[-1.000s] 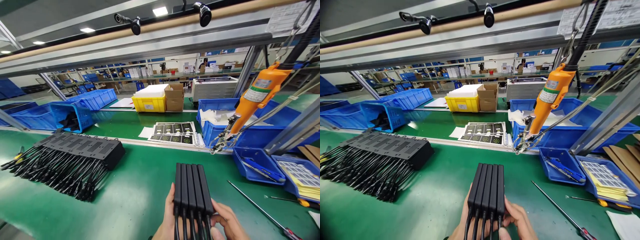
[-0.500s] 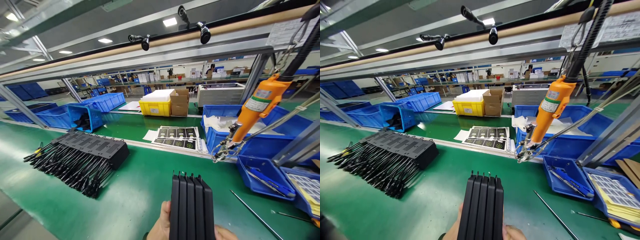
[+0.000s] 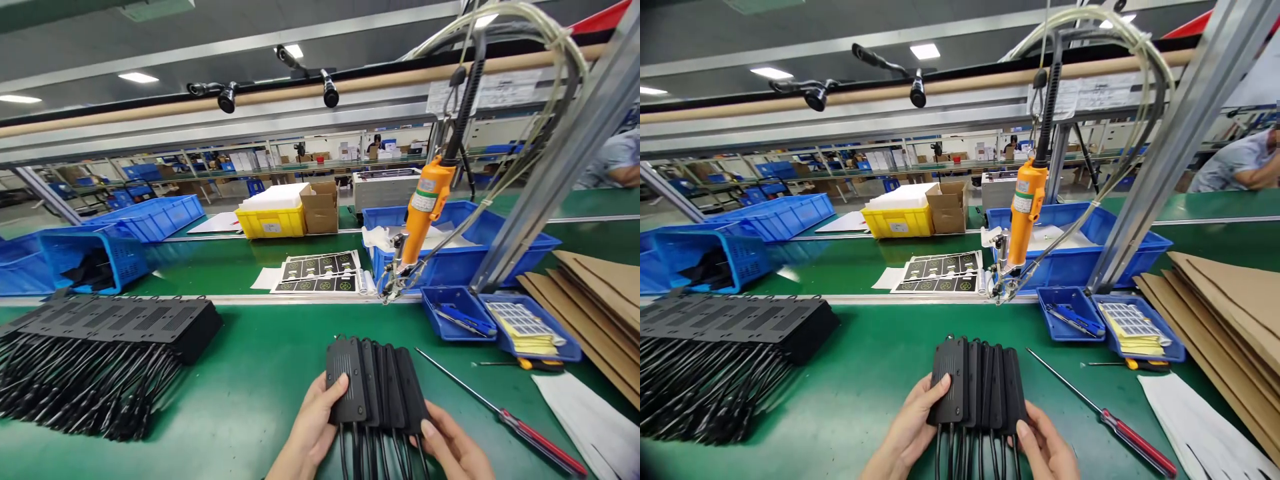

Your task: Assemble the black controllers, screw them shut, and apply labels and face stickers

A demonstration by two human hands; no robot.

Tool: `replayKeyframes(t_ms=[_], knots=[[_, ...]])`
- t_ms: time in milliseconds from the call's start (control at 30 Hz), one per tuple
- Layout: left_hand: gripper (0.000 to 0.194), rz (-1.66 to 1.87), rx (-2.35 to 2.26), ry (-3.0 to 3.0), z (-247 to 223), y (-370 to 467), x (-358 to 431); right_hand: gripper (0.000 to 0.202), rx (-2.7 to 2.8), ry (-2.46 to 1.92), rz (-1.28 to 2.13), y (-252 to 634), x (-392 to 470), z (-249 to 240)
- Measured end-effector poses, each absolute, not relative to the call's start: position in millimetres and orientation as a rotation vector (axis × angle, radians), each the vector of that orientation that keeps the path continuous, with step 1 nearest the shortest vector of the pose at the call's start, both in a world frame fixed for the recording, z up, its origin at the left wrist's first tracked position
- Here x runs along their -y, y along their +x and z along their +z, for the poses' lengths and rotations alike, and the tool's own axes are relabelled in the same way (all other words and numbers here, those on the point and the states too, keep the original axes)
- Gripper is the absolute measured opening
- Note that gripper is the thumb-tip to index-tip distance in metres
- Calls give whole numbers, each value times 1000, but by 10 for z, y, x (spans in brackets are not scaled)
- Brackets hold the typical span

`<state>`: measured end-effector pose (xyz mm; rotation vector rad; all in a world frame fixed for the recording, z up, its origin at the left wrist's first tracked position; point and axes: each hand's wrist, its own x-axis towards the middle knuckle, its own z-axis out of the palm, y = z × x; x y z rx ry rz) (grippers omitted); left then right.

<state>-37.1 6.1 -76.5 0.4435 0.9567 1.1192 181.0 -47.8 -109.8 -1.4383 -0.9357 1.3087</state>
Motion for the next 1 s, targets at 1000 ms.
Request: replayKeyframes(t_ms=[1000], knots=[[87, 1030, -1461, 1246, -586, -2262, -387, 105, 2514, -1116, 119, 912, 163, -1315]])
